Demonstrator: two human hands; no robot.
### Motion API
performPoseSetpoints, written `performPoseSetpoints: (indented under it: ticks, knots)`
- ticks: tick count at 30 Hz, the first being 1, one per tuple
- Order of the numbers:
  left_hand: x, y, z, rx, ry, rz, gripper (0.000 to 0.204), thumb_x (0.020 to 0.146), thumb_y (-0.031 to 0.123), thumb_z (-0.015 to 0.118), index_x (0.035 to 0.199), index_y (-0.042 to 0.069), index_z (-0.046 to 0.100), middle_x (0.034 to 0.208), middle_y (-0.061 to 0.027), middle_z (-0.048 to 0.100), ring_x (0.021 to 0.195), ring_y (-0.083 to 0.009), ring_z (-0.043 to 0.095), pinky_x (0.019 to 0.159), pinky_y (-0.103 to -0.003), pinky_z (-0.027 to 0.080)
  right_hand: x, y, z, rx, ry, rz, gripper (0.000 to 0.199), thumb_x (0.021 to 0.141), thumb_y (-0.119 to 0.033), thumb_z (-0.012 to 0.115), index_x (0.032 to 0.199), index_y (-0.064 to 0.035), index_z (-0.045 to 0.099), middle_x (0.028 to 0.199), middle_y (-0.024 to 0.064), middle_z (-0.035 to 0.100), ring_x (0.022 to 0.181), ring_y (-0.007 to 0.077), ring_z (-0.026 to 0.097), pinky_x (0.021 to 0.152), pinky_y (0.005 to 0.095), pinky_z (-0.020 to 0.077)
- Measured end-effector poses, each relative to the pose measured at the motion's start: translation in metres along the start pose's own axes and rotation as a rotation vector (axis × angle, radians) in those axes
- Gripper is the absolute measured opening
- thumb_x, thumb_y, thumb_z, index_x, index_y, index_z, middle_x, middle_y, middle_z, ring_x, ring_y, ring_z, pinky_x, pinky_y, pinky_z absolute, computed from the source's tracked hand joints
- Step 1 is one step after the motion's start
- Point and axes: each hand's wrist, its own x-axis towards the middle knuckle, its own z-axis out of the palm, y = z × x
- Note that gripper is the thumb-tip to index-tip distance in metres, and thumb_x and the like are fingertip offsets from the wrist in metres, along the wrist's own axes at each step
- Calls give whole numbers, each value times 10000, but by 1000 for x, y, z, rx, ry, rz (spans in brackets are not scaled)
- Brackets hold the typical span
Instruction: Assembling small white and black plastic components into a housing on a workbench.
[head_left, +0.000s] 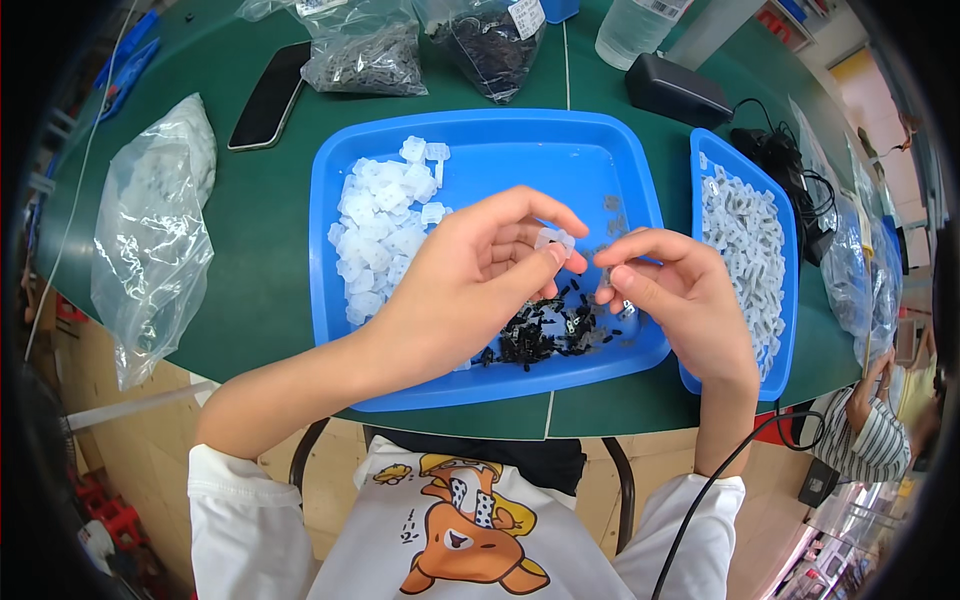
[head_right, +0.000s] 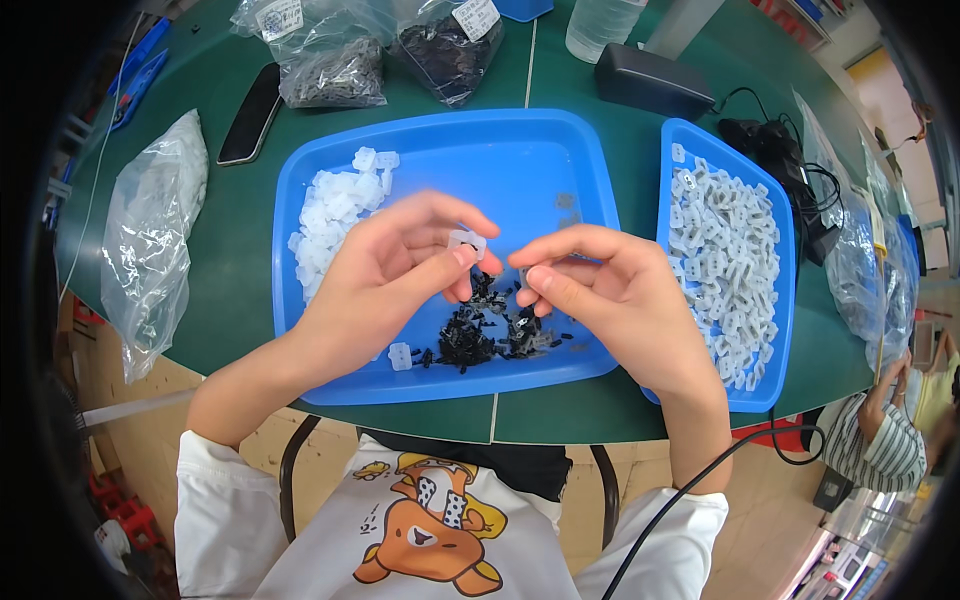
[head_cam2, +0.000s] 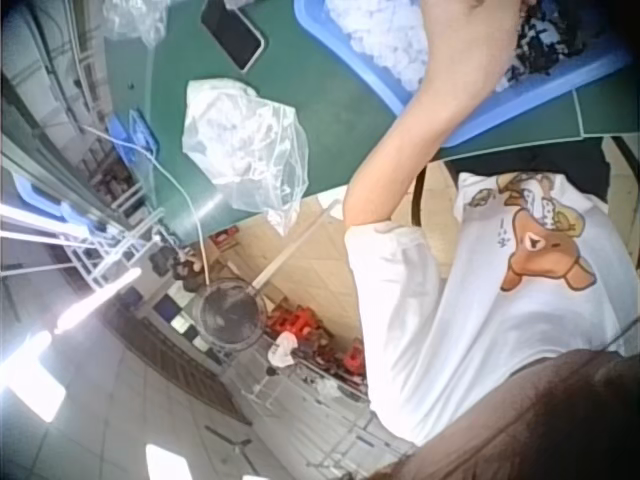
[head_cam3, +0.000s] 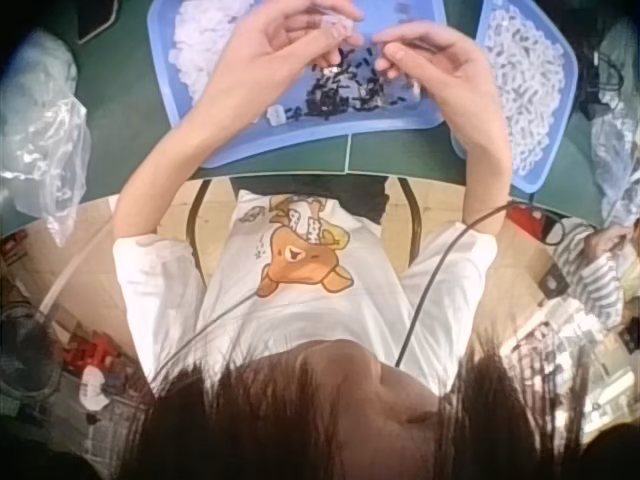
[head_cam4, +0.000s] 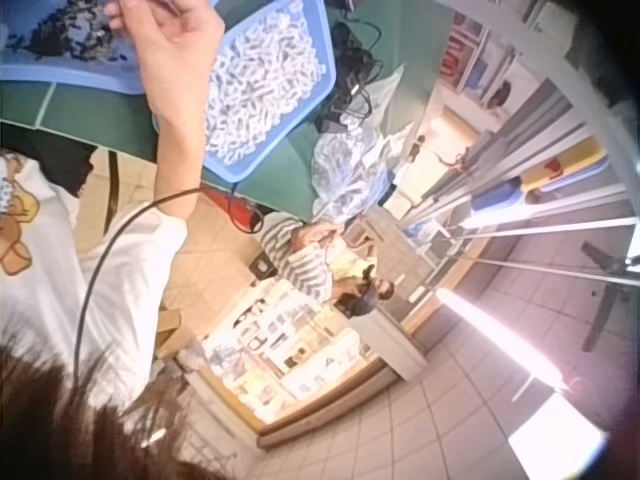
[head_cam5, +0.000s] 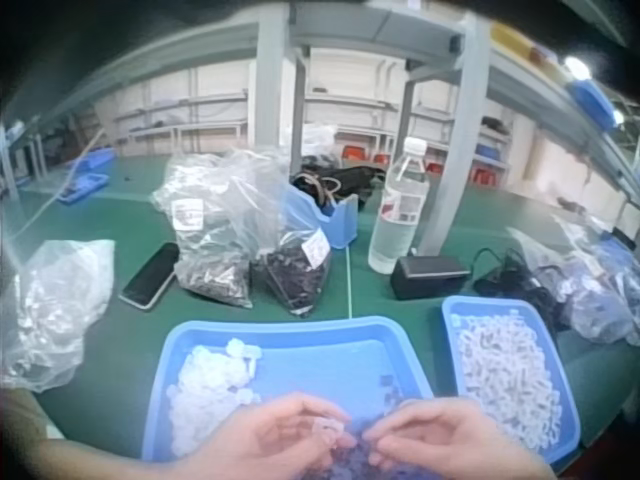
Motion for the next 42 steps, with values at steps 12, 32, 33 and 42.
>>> performPoseSetpoints:
  ticks: [12,32,33,42]
  knots:
    - [-3,-2,4,363,-32,170,309,874,41,703,1179,25,658,967,-52,649,839,-115,605,754,-245,489,0,5,-3,61,-4,-156,168,890,54,632,1057,68,643,966,138,679,883,192,676,808,302,556]
    - [-6,-4,5,699,85,427,319,770,70,779,1085,106,741,858,-54,680,714,-137,613,622,-266,483,-3,-9,1,23,91,-64,414,801,55,723,1170,67,537,871,150,696,796,206,712,700,276,584]
    - [-7,-4,5,699,88,431,316,771,70,778,1083,104,741,856,-54,679,715,-139,613,620,-267,483,-4,-9,1,37,89,-55,410,799,56,724,1165,65,539,871,149,696,795,206,711,701,277,584]
    - [-6,-6,4,695,91,428,314,777,66,769,1088,103,736,855,-53,666,714,-139,613,612,-260,478,-4,-8,1,81,57,-18,386,793,74,715,1140,58,545,872,148,698,798,209,711,707,284,588]
